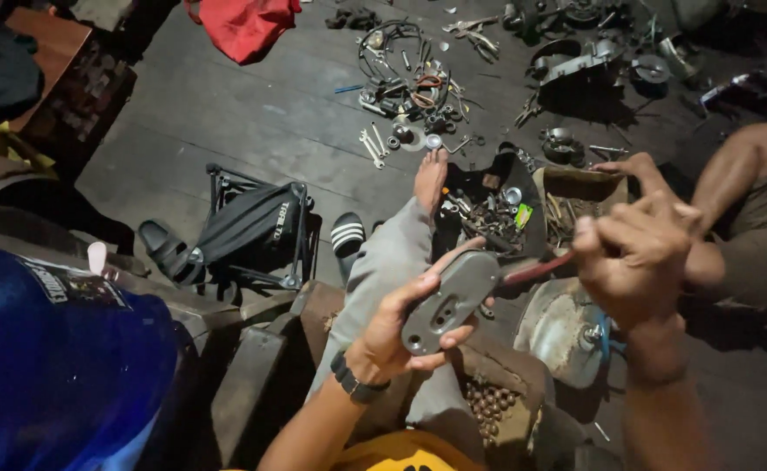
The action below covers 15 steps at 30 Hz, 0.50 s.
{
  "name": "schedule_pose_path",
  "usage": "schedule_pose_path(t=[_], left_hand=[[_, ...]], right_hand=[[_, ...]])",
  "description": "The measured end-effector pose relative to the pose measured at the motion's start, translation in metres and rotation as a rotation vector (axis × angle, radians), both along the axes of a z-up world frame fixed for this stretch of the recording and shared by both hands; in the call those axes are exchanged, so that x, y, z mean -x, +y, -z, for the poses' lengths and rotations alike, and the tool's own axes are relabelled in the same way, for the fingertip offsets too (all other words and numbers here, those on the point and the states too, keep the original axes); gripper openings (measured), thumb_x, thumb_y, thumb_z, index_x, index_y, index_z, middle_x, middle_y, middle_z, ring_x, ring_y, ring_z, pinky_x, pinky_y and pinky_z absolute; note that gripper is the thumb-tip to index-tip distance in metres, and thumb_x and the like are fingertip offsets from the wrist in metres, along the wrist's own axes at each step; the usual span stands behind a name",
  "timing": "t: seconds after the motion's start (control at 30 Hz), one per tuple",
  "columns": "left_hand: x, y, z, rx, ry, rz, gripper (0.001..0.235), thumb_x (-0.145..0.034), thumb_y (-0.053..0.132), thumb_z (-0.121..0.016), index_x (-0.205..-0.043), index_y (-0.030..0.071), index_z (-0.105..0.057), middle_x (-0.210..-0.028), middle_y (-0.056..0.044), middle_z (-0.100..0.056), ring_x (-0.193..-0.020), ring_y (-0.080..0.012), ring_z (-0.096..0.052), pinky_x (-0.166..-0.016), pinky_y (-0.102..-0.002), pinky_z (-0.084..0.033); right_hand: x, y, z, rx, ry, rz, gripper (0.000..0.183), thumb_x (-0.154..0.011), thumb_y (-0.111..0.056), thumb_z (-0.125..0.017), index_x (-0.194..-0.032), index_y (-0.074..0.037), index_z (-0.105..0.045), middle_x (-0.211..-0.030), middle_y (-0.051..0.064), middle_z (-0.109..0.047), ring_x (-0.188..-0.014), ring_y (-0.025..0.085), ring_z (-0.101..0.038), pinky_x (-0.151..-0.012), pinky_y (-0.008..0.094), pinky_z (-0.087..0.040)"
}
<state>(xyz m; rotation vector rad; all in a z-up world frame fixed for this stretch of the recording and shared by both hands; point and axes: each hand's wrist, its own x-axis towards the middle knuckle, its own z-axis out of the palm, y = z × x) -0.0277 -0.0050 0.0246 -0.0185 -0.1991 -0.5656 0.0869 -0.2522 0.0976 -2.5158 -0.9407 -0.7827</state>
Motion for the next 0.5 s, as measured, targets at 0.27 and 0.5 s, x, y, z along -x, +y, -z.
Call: schedule_pose_path(t=[0.27,0.5], left_hand=[[0.007,-0.002,-0.002,-0.07,0.041,-0.005,0.072,-0.104,0.021,-0.05,-0.17,0.023,-0.02,-0.133,-0.02,-0.052,-0.073,-0.0176,-0.052,-0.036,-0.017,-0.034],[0.009,0.0,-0.001,-0.105,0.039,0.003,0.072,-0.104,0.022,-0.05,-0.169,0.024,-0.022,-0.138,-0.017,-0.053,-0.072,-0.0155,-0.049,-0.037,-0.016,-0.03]], right_hand=[[0.001,0.021,-0.012,0.086,-0.03,-0.152,0.034,-0.085,-0.008,-0.062,-0.054,-0.011,-0.049,-0.055,0.0,-0.04,-0.069,0.02,-0.032,-0.086,0.04,-0.026],[0.009,0.034,-0.017,0.105,-0.049,-0.218,0.029,-0.08,-0.006,-0.066,-0.054,-0.009,-0.053,-0.055,0.0,-0.045,-0.069,0.021,-0.037,-0.082,0.038,-0.03]])
